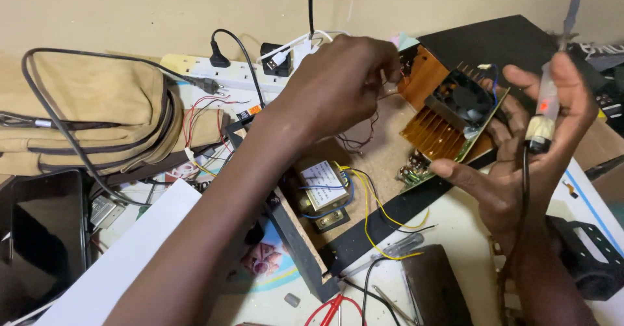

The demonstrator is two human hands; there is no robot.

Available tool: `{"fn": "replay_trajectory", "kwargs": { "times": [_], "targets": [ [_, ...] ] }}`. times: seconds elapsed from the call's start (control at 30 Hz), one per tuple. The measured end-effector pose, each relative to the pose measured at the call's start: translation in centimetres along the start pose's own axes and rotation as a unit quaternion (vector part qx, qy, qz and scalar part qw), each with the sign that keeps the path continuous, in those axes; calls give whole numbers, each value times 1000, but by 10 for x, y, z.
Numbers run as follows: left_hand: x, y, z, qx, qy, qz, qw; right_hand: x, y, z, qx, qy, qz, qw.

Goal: The person solders wires and components onto a green circuit board using a soldering iron and solder wire. They handle a heatsink with a fan, a transformer, and various colored wires, repeatedly flipping the board to access different sides.

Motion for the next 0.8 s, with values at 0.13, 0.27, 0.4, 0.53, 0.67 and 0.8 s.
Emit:
{"fn": "replay_trajectory", "kwargs": {
  "times": [0.13,0.27,0.4,0.53,0.67,0.8],
  "targets": [
    [31,-28,5,63,-8,-158,985,2,-4,2,-11,4,-14,1000],
    [41,-58,3,117,14,-217,969,5,-4,2,-2,-16,-14,1000],
    [32,-48,-2,87,12,-180,980,3,0,6,-6,-5,-29,1000],
    [23,-3,4,-177,48,-80,980,4,-3,10,-12,6,-34,999],
    [31,4,-8,-441,83,-51,892,3,-5,14,22,-24,-18,999],
    [38,-5,-22,-494,71,-51,865,2,-12,13,35,-22,-17,999]
  ]
}}
Point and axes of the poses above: each hand's wrist, its own x-axis towards the middle knuckle, its own y-axis out of the back of the hand, z = x × y, the point moved 4 cm from there along x, towards the middle knuckle, and after that the axes turned 6 degrees about x, right-handed, at the moved point
